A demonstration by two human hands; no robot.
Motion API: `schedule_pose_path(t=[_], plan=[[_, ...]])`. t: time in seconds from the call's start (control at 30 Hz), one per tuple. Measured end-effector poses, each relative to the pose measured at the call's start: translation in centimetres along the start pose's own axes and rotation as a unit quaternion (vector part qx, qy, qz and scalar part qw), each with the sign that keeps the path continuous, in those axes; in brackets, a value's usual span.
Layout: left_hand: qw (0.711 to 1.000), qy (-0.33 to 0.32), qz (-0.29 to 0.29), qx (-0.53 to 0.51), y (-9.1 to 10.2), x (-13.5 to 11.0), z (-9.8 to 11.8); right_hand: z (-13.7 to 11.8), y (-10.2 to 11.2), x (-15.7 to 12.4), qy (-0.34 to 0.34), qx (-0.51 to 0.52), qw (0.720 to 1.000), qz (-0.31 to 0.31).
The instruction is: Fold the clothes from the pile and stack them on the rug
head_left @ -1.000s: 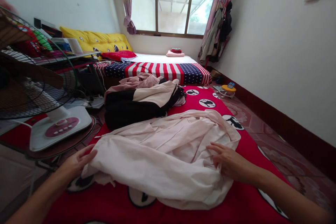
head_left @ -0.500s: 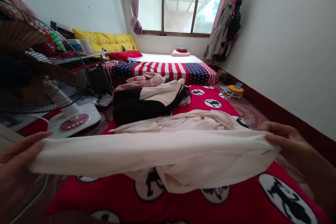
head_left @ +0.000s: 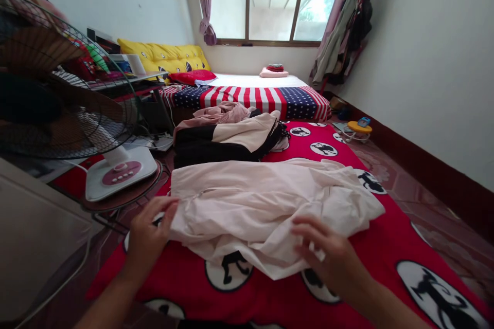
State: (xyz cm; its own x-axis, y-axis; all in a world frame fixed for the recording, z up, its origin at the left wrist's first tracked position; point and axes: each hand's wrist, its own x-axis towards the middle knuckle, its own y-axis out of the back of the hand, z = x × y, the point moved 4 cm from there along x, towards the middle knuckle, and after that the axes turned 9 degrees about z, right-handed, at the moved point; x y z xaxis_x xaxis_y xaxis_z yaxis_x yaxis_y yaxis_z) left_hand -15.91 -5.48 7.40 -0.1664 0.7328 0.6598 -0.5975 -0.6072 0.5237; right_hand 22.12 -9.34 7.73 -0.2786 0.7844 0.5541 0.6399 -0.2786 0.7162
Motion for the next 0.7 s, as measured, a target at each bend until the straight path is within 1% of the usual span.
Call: schedule_pose_path(t=[0.03, 0.07, 0.1, 0.17, 0.23, 0.27, 0.3, 0.33, 0.4, 0.43, 0.47, 0.5, 0.53, 0.57, 0.6, 0.63, 0.67, 0.7], plan=[[0.999, -0.037, -0.021, -0.02, -0.6, -2.1, 1.0, -2.0, -2.0, -1.4, 0.019, 0.01, 0.998, -0.057], [0.995, -0.073, -0.045, -0.044, -1.2, -4.1, 2.0, -3.5, -3.8, -2.4, 0.032, 0.007, 0.995, -0.095], [0.991, -0.1, -0.069, -0.063, -1.8, -5.9, 3.0, -4.7, -5.4, -3.0, 0.044, -0.004, 0.992, -0.12], [0.981, -0.134, -0.112, -0.08, -3.0, -8.5, 4.6, -6.0, -7.9, -2.9, 0.058, -0.046, 0.987, -0.142], [0.976, -0.154, -0.135, -0.072, -3.8, -9.7, 5.4, -6.4, -9.4, -1.8, 0.06, -0.086, 0.981, -0.161], [0.975, -0.16, -0.139, -0.067, -4.0, -9.8, 5.5, -6.6, -9.6, -1.1, 0.059, -0.094, 0.979, -0.172], [0.975, -0.162, -0.139, -0.059, -4.1, -9.8, 5.5, -6.8, -9.4, -0.4, 0.058, -0.084, 0.979, -0.178], [0.977, -0.159, -0.135, -0.05, -4.1, -9.7, 5.2, -7.0, -8.7, 0.2, 0.056, -0.055, 0.981, -0.179], [0.983, -0.137, -0.12, -0.027, -3.9, -9.1, 4.4, -7.5, -5.9, 1.0, 0.039, 0.054, 0.985, -0.158], [0.986, -0.122, -0.113, -0.015, -3.9, -8.8, 3.9, -7.5, -3.9, 1.3, 0.018, 0.119, 0.984, -0.133], [0.988, -0.109, -0.108, -0.005, -3.8, -8.6, 3.4, -7.0, -1.7, 1.4, -0.016, 0.176, 0.98, -0.095], [0.989, -0.101, -0.104, 0.002, -3.8, -8.4, 2.9, -6.1, 0.6, 1.4, -0.061, 0.22, 0.973, -0.042], [0.99, -0.097, -0.101, 0.006, -3.9, -8.3, 2.6, -4.6, 3.1, 1.3, -0.117, 0.243, 0.962, 0.031], [0.991, -0.097, -0.096, 0.008, -3.9, -8.2, 2.4, -2.6, 5.5, 1.0, -0.182, 0.247, 0.945, 0.114], [0.991, -0.098, -0.09, 0.01, -4.0, -8.2, 2.2, -0.3, 7.8, 0.5, -0.245, 0.233, 0.919, 0.203], [0.992, -0.098, -0.083, 0.012, -4.0, -8.2, 2.1, 2.0, 9.7, 0.0, -0.291, 0.209, 0.894, 0.27], [0.992, -0.097, -0.077, 0.013, -4.0, -8.3, 2.1, 4.3, 11.4, -0.4, -0.316, 0.161, 0.882, 0.309], [0.993, -0.092, -0.07, 0.015, -3.8, -8.4, 2.0, 6.3, 12.7, -0.5, -0.305, 0.095, 0.893, 0.316]])
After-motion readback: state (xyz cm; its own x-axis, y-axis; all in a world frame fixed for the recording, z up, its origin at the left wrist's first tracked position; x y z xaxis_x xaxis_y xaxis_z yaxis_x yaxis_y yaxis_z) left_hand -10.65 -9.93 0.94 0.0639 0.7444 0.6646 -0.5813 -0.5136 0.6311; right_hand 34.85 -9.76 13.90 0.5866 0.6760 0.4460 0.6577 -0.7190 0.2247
